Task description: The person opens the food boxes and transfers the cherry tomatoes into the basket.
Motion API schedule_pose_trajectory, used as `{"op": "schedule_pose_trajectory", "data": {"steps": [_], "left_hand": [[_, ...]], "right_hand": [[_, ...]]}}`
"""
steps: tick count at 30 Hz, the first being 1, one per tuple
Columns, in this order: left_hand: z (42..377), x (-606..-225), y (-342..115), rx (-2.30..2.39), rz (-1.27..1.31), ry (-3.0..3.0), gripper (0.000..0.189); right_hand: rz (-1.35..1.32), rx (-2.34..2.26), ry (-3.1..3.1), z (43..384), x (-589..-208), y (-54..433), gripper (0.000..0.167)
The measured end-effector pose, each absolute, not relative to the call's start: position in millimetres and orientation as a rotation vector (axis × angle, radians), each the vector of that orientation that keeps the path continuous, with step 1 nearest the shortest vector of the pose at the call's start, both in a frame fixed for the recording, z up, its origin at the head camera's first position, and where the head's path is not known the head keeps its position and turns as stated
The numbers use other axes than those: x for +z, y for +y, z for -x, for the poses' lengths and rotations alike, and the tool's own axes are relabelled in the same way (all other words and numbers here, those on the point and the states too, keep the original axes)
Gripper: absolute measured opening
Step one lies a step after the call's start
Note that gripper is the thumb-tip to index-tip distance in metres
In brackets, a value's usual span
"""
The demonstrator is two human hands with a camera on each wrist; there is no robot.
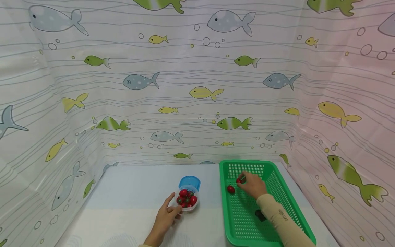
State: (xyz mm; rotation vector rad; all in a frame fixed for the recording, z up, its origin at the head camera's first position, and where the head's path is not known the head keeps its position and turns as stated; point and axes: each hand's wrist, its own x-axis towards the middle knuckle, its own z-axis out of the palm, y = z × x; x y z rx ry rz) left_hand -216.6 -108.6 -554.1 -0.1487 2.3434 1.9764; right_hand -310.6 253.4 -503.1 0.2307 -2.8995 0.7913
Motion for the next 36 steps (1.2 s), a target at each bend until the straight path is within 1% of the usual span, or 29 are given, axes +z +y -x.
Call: {"op": "schedule_pose_trajectory", "data": {"steps": [8,17,30,36], "left_hand": [[216.7,-553.7,-108.2,1.974,0.152,2.348,0.071],[215.9,-552.1,-108.1,1.961,0.161,2.349,0.071],[216.0,-553.1,-108.5,1.963,0.150,2.352,0.071],[215.8,-552.6,-107.5,1.963,0.167,2.347,0.073]], "right_hand": [[-0.259,0.753,-2.928,311.7,-511.2,257.8,0.020],[-0.252,0.737,-2.965,311.9,-512.5,259.7,0.028],[-0.225,0.782,-2.938,311.0,-504.6,253.3,0.026],[-0.270,0.802,-2.879,311.9,-493.9,244.0,0.025]]}}
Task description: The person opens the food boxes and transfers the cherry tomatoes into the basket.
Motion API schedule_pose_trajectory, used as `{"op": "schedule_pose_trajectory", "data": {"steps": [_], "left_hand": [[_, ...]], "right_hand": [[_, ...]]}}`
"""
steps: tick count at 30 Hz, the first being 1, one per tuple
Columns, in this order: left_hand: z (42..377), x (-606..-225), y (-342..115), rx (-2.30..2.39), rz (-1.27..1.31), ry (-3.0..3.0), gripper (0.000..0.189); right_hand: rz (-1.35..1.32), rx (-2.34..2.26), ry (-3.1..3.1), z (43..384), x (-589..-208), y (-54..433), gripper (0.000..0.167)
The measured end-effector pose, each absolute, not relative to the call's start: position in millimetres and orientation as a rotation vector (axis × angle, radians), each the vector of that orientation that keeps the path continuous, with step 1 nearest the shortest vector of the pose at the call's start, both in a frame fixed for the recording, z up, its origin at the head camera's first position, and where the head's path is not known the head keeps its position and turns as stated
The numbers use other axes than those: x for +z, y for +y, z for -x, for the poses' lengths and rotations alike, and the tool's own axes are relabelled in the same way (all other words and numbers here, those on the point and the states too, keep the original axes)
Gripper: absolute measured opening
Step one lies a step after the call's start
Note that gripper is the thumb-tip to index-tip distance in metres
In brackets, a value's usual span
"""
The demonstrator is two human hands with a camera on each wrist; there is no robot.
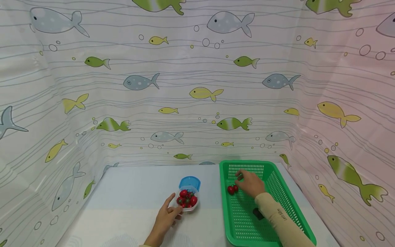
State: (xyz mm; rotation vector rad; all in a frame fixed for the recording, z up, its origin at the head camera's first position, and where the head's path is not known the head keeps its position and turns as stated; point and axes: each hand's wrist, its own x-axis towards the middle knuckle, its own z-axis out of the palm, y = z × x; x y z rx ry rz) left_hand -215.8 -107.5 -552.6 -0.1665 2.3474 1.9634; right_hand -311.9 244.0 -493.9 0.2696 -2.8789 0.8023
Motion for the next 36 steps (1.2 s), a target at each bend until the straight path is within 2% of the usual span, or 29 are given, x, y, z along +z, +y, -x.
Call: {"op": "schedule_pose_trajectory", "data": {"steps": [21,36], "left_hand": [[214.5,-552.0,-107.7,1.951,0.151,2.343,0.077],[213.6,-552.3,-108.0,1.971,0.159,2.333,0.077]], "right_hand": [[-0.462,0.916,-2.729,300.6,-447.3,194.5,0.028],[-0.543,0.910,-2.755,291.1,-441.5,152.7,0.022]]}}
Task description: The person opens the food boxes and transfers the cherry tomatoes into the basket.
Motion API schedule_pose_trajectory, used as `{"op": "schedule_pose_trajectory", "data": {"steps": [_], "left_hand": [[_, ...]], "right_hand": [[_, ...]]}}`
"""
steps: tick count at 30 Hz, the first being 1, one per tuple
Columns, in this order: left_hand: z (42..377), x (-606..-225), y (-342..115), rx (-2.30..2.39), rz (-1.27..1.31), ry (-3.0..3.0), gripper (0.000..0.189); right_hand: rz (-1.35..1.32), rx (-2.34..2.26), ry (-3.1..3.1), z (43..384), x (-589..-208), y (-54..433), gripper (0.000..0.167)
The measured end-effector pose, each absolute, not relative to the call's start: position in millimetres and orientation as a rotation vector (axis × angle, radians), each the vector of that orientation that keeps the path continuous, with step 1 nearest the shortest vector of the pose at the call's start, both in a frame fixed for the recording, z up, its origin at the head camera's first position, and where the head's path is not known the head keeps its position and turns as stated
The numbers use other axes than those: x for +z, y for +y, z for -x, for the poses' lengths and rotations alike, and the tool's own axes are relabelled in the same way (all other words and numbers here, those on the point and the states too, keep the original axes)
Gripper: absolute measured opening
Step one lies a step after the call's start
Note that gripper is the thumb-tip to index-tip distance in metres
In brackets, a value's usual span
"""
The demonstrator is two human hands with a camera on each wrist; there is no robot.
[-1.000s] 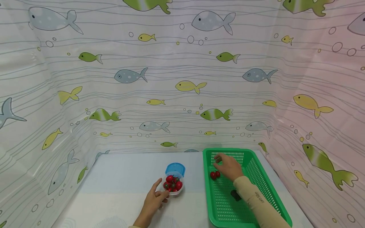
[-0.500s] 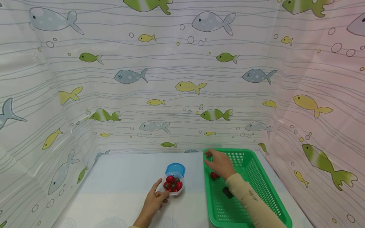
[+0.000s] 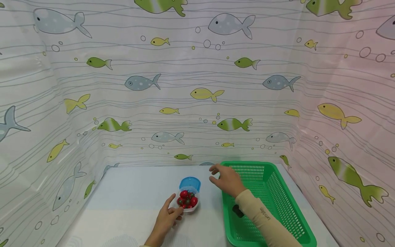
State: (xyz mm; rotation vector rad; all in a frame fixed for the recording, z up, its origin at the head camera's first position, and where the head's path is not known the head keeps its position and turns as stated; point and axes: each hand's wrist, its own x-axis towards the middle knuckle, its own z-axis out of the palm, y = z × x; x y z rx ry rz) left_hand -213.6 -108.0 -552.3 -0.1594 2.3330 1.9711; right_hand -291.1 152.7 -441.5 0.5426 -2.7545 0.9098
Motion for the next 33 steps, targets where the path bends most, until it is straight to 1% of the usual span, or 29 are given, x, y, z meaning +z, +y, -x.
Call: {"op": "schedule_pose_trajectory", "data": {"steps": [12,20,24,29,33], "left_hand": [[215.0,-554.6,-107.8,1.962,0.177,2.331,0.076],[214.8,-553.3,-108.4,1.956,0.168,2.334,0.076],[214.5,-553.9,-109.3,1.969,0.148,2.327,0.076],[213.8,-553.7,-111.3,1.979,0.130,2.326,0.076],[213.0,-552.8,-112.3,1.982,0.115,2.322,0.078]], "right_hand": [[-0.616,0.914,-2.740,290.2,-445.6,121.4,0.020],[-0.678,0.951,-2.747,290.5,-452.4,96.4,0.030],[-0.712,0.987,-2.768,289.8,-455.1,84.8,0.030],[-0.812,0.974,-2.850,288.7,-464.5,69.1,0.026],[-0.883,0.950,-2.909,287.2,-475.6,57.7,0.028]]}}
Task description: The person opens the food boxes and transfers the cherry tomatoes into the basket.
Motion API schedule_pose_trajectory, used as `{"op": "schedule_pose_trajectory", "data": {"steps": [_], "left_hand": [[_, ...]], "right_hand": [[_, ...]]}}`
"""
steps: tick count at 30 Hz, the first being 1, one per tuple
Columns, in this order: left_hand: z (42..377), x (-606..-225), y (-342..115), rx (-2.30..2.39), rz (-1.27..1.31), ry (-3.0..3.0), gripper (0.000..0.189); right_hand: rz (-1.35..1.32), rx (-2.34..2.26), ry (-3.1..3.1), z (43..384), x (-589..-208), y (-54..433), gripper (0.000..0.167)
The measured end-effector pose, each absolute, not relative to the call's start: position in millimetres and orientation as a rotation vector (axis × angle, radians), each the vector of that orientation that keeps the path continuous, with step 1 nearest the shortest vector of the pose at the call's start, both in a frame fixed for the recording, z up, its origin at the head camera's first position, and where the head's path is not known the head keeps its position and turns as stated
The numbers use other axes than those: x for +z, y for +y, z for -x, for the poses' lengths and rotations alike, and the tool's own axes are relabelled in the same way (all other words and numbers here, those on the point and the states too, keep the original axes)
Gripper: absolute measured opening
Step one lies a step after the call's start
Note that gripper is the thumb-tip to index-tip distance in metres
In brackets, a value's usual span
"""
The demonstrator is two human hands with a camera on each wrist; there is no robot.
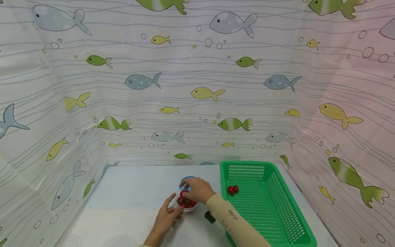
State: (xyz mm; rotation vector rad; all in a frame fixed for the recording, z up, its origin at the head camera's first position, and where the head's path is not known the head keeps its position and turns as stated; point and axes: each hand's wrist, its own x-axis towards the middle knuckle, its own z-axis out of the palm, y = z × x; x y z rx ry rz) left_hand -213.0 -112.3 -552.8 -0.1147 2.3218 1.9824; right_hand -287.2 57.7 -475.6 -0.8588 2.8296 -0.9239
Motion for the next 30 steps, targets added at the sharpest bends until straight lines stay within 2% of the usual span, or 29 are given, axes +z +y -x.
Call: {"op": "schedule_pose_trajectory", "data": {"steps": [5,22,30], "left_hand": [[212.6,-552.4,-113.1,1.983,0.106,2.319,0.079],[212.8,-552.1,-113.6,1.985,0.095,2.319,0.081],[214.0,-553.0,-112.9,1.974,0.104,2.325,0.083]], "right_hand": [[0.875,-0.881,2.778,283.9,-483.2,49.2,0.030],[0.845,-0.673,2.860,278.0,-490.7,38.7,0.020],[0.853,-0.704,2.870,277.9,-494.9,39.7,0.021]]}}
